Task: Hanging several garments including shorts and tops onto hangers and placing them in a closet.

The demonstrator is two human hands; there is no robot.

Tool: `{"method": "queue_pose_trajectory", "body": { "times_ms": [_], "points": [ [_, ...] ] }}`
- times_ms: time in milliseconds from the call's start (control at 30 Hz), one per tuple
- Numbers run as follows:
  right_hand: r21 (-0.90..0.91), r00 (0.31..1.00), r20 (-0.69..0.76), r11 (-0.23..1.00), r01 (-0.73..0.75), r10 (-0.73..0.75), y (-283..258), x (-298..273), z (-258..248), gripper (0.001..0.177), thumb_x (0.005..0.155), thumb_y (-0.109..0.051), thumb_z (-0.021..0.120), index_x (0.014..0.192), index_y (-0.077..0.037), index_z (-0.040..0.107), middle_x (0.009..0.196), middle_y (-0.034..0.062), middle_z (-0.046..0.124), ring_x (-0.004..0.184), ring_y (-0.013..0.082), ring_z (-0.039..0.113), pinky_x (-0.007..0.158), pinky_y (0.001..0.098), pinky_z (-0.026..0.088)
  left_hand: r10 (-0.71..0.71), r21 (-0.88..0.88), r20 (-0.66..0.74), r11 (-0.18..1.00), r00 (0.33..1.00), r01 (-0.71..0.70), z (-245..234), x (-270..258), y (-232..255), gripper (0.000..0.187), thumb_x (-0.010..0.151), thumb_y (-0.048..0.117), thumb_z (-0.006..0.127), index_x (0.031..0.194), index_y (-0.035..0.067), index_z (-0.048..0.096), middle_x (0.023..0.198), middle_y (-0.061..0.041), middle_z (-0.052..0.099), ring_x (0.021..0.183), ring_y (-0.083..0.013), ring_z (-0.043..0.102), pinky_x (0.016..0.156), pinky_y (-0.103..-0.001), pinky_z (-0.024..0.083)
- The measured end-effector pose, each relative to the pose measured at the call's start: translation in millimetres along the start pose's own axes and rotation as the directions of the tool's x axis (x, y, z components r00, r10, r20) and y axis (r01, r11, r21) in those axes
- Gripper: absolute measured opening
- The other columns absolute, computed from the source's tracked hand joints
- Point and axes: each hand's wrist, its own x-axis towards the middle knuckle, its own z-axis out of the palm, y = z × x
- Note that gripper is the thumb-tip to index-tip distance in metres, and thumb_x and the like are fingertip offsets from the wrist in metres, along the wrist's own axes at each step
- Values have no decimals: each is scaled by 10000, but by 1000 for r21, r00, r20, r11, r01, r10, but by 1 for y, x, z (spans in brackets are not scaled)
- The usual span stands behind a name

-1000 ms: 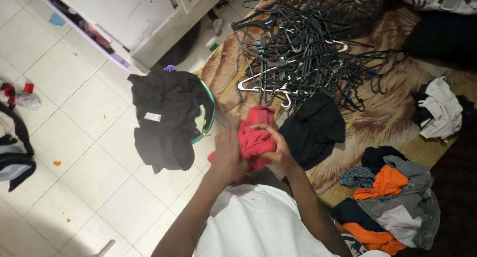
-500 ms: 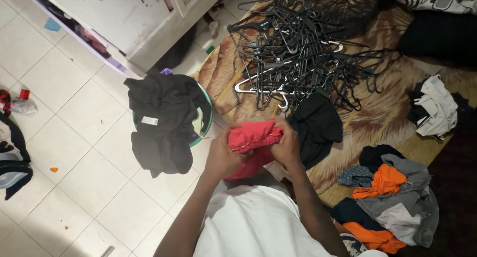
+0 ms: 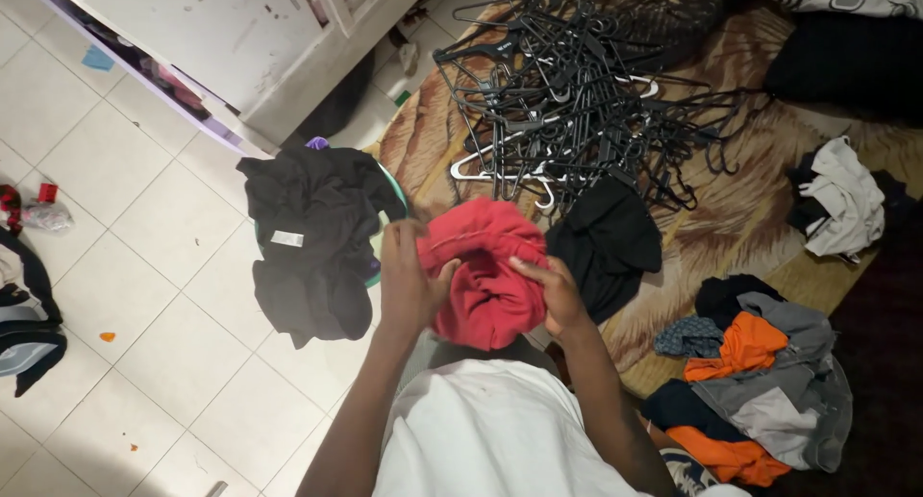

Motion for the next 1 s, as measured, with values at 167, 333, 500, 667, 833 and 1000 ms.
{"method": "queue_pose_trajectory", "body": {
  "times_ms": [167,333,500,667,833,1000],
  "points": [
    [-89,998,-16,994,64,-66,-7,-7,12,241,980,-133,637,1153,16,715,1099,89,753,968,176,719,890,339,569,59,-346,468,930,882,121,23,-34,-26,236,958,102,654,1192,71,652,1186,-156,730,1123,-276,729,1013,-376,559],
    [-384,966,256,913,137,-38,9,-17,20,211,978,-137,704,1131,4,740,1042,36,752,939,106,680,876,290,545,291,-247,658,955,695,-165,121,-69,-119,607,860,201,708,1410,13,535,1371,-262,559,1276,-418,537,1079,-474,437],
    [-309,991,126,948,74,-36,-8,-21,54,254,917,-161,707,1145,-53,734,1031,-37,750,919,58,676,837,256,538,286,-50,676,938,680,-344,145,-55,-128,584,715,251,773,1272,107,675,1326,-227,605,1243,-406,561,1040,-506,421],
    [-558,954,-40,799,225,-296,-10,13,-11,230,967,-181,732,1116,-8,756,1018,14,762,870,84,675,795,282,564,44,152,706,966,707,-212,43,-24,-32,209,817,193,697,989,75,689,1093,-169,707,1068,-358,674,939,-435,530],
    [-945,767,-97,300,129,-634,-8,30,-73,343,880,-161,792,1167,2,699,1037,139,746,955,183,722,785,312,550,228,-173,444,971,867,-166,-35,-3,14,137,761,3,677,875,1,600,953,-183,602,933,-379,628,798,-462,509],
    [-971,752,-66,215,102,-656,-24,-10,-10,354,900,-148,843,1176,-48,644,1115,160,657,909,267,713,834,333,562,93,-109,309,992,946,-62,-21,-4,7,223,711,99,781,723,-12,588,789,-162,597,718,-359,622,621,-445,475]
  ]
}}
